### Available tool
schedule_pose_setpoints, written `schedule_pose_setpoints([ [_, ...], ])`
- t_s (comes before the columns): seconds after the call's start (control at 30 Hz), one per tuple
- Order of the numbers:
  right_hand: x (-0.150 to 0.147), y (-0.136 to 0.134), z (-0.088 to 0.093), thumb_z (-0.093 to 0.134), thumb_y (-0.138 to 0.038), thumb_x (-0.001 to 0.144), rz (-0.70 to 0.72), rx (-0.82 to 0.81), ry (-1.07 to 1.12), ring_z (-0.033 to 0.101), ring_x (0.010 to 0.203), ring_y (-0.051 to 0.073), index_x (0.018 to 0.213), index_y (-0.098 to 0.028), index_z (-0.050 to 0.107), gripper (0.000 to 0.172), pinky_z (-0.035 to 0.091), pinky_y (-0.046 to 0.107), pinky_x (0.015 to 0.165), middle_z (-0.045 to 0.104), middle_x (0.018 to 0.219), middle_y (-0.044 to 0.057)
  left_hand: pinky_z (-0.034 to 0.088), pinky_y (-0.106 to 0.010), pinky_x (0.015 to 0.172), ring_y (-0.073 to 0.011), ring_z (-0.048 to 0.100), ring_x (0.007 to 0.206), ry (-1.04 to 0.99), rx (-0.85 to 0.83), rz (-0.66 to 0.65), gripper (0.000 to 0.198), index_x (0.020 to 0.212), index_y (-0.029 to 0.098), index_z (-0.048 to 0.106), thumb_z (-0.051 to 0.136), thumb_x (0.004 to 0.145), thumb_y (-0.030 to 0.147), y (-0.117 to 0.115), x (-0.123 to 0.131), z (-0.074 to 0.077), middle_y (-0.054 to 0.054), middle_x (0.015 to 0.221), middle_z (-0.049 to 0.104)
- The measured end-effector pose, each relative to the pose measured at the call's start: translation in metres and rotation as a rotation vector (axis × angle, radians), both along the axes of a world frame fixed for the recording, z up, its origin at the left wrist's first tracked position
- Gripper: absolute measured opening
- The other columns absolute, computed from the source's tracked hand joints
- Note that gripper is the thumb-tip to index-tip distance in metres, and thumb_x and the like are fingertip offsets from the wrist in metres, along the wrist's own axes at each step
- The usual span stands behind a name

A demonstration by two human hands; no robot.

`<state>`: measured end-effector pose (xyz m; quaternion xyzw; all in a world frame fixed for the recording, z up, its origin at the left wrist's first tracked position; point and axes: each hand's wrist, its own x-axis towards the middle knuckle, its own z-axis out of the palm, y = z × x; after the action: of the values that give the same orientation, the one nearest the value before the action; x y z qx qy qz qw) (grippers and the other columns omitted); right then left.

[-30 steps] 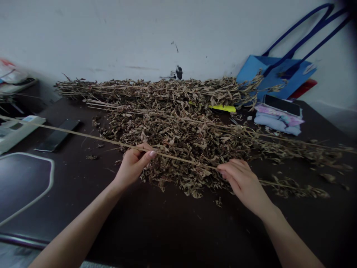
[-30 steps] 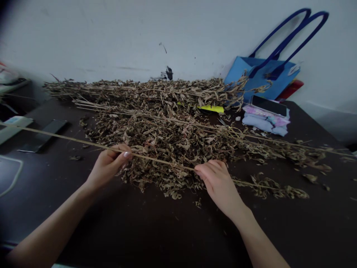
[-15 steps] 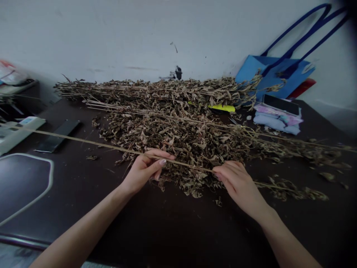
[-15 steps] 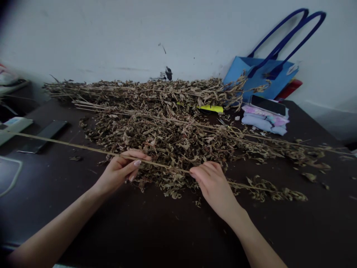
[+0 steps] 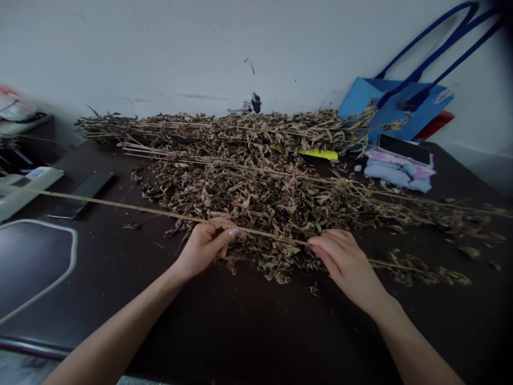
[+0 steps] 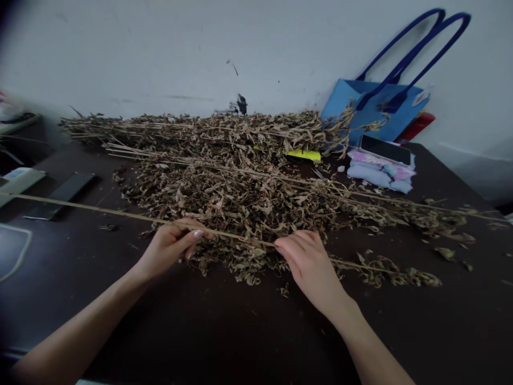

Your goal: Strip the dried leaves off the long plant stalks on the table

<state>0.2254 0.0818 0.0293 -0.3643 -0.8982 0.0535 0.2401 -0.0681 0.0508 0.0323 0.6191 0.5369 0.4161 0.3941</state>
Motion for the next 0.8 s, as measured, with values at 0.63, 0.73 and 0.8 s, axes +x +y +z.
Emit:
schedule_pose_setpoints([
  [0.63,-0.018,-0.01,-0.008,0.055,-0.012,0.084,-0.006,0.112,0.132,0.054,0.077,0.014,0.092,-0.018,0.059,0.011,0.04,0.038,0.088,0.063,0.079,0.002,0.034,-0.017,0.036,0.0002,0.047,0.036,-0.292,-0.225,-0.015,0.023,0.099,0.015,0.064,0.052,0.088,0.031,-0.007,0.01,0.007,-0.011,0.108,0.064],
  [0.73,-0.02,-0.011,-0.009,0.054,-0.013,0.084,-0.013,0.098,0.138,0.054,0.077,0.014,0.092,-0.018,0.059,0.01,0.04,0.038,0.087,0.063,0.079,0.002,0.04,-0.019,0.039,-0.0007,0.051,0.039,-0.292,-0.201,-0.065,0.026,0.109,0.017,0.059,0.05,0.088,0.03,-0.009,0.013,0.009,-0.013,0.12,0.058],
  [0.8,-0.022,-0.013,-0.01,0.054,-0.013,0.084,-0.012,0.097,0.14,0.054,0.076,0.014,0.092,-0.018,0.059,0.01,0.04,0.038,0.088,0.063,0.079,0.002,0.041,-0.019,0.042,-0.0022,0.05,0.041,-0.294,-0.209,-0.1,0.028,0.112,0.017,0.058,0.052,0.088,0.029,-0.009,0.014,0.009,-0.009,0.105,0.065],
])
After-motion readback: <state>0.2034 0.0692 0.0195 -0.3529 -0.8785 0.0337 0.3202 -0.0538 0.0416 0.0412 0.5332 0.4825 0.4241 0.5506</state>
